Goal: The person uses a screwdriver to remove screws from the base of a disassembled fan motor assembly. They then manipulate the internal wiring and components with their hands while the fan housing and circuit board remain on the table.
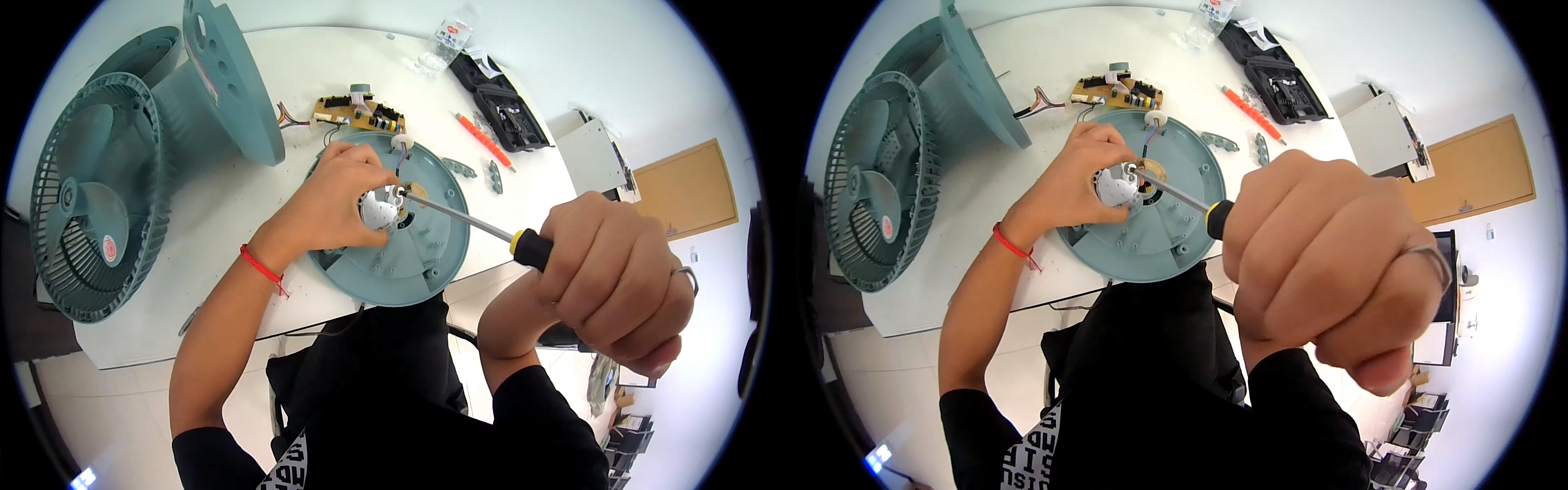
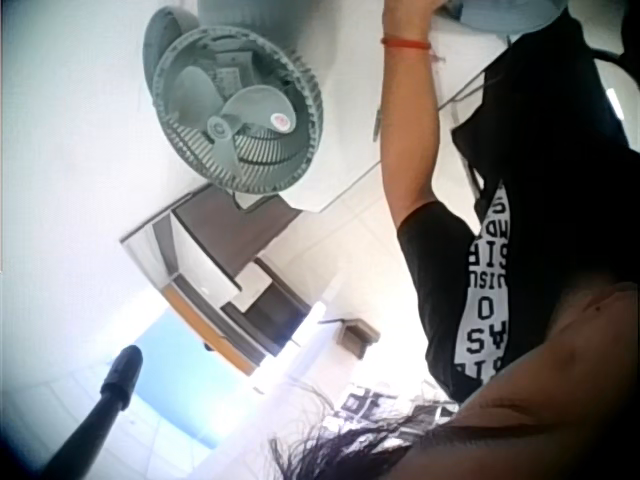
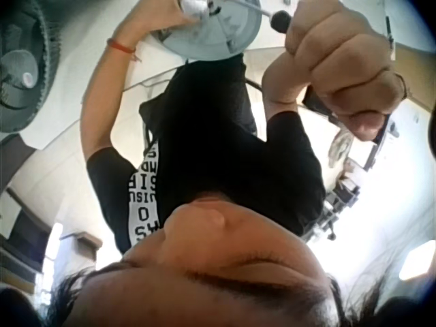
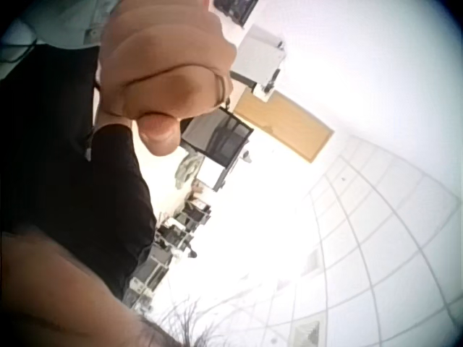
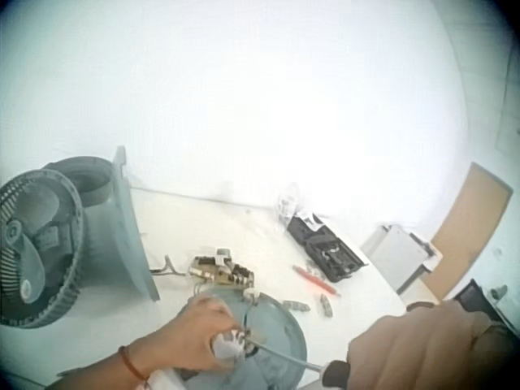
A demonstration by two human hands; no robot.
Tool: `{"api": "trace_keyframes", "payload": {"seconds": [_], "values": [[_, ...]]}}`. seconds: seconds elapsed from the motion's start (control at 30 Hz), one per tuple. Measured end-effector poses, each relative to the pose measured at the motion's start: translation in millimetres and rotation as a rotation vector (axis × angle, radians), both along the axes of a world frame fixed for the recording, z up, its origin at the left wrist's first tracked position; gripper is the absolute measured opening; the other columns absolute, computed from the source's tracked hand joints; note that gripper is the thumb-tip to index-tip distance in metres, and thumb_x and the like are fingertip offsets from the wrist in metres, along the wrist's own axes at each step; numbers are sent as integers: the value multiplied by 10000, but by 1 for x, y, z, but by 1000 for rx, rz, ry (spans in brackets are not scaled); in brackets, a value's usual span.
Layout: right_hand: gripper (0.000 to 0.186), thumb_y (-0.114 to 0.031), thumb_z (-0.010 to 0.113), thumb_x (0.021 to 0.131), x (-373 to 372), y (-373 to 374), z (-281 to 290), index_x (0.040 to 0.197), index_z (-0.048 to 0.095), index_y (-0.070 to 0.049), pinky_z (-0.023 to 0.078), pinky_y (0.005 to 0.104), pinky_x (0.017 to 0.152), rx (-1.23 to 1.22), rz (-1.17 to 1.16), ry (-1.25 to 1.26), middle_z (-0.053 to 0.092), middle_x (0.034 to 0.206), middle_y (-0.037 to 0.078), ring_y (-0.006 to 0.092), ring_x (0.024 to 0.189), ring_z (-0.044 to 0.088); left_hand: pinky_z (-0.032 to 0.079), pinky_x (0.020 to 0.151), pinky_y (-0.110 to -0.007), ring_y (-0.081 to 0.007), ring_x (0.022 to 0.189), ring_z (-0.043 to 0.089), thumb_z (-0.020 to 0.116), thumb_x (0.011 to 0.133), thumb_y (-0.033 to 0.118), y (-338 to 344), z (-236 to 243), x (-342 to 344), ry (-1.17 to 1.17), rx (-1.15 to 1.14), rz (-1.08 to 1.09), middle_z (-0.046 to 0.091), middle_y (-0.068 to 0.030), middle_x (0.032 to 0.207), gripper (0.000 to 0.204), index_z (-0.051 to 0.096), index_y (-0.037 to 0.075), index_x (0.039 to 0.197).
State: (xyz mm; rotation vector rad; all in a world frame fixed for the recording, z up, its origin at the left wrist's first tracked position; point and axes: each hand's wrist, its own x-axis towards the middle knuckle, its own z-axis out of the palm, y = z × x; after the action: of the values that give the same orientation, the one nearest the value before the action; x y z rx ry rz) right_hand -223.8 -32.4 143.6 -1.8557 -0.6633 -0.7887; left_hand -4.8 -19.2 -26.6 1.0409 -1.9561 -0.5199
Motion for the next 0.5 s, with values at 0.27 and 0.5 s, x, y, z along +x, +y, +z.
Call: {"api": "trace_keyframes", "payload": {"seconds": [0.27, 0.5], "values": [[310, -323, 565, 944, -14, 21, -23, 670, 533, -181, 491, 226, 440, 176, -364, -212, 595, 602, -13, 93, 433, 552, 339, 1096, -402, -252, 1052, 559, 826, 572, 153, 1, -2, 3, -38, -60, 32, 620, -58, 954, 409, 753, 75, 967], [347, -321, 480, 975, -14, 39, -36, 651, 495, -197, 407, 230, 407, 330, -598, -388, 538, 555, -27, 88, 392, 478, 347, 1088, -400, -261, 1073, 554, 817, 568, 139, 2, -3, 1, -64, -159, 119, 624, -46, 971, 388, 752, 105, 949]]}}
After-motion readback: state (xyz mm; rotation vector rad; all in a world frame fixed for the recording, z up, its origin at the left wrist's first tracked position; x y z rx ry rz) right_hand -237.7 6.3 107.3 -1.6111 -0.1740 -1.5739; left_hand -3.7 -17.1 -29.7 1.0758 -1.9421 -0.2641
